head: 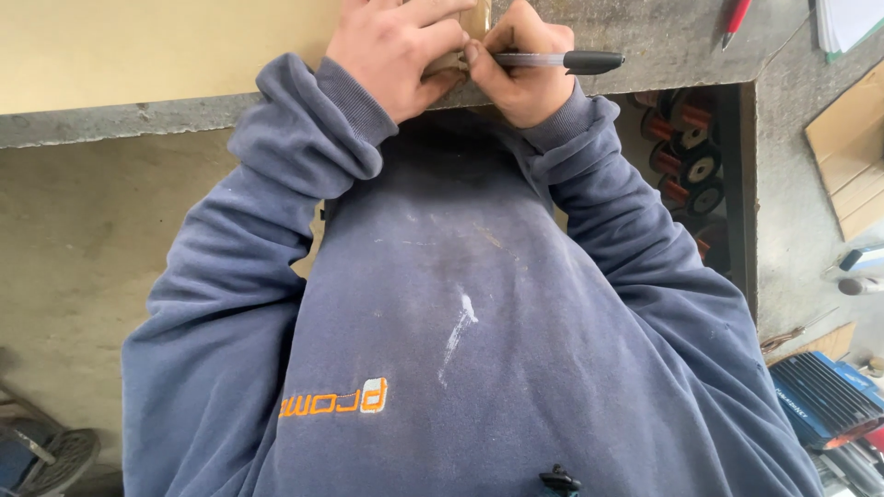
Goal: Trace a cardboard template onto a sheet of brown insulation paper using a pen.
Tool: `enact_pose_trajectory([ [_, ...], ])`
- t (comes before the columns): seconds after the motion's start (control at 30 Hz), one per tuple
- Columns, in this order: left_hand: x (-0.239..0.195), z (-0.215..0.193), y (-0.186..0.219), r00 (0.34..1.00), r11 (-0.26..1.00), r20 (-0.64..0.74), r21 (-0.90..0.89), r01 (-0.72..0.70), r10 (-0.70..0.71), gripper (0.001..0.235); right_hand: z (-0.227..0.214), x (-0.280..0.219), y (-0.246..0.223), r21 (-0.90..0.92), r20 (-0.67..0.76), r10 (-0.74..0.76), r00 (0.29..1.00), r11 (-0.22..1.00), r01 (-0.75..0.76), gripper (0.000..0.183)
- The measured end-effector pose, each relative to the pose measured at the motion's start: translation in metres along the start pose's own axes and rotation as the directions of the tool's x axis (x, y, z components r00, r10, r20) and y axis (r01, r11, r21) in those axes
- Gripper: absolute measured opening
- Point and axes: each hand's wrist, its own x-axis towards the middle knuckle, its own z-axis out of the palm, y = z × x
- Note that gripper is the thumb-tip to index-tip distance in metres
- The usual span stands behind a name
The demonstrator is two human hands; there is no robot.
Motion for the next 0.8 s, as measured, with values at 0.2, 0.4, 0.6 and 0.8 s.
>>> enact_pose_trajectory([
  [0.2,0.0016,-0.0061,0.0033,1.0,1.0,0.012,-0.013,0.008,-0.008,0.027,-0.0024,0.0002,-0.0007,-0.012,0.026,-0.003,1.0,1.0,0.003,0.026],
  [0.4,0.0008,-0.0046,0.0032,1.0,1.0,0.008,-0.012,0.009,-0.009,0.027,-0.0038,-0.0003,0.0001,-0.019,0.041,-0.019,0.999,1.0,0.02,0.026],
  [0.6,0.0001,-0.0037,0.0022,1.0,1.0,-0.004,-0.005,0.006,-0.006,0.026,-0.0046,0.0003,-0.0017,-0.045,0.064,-0.026,0.998,0.999,0.029,0.027],
  [0.8,0.0005,-0.0031,0.0016,1.0,1.0,0.011,0.001,0.009,-0.009,0.025,-0.0044,0.0,0.0001,-0.037,0.06,-0.025,0.998,0.999,0.027,0.027],
])
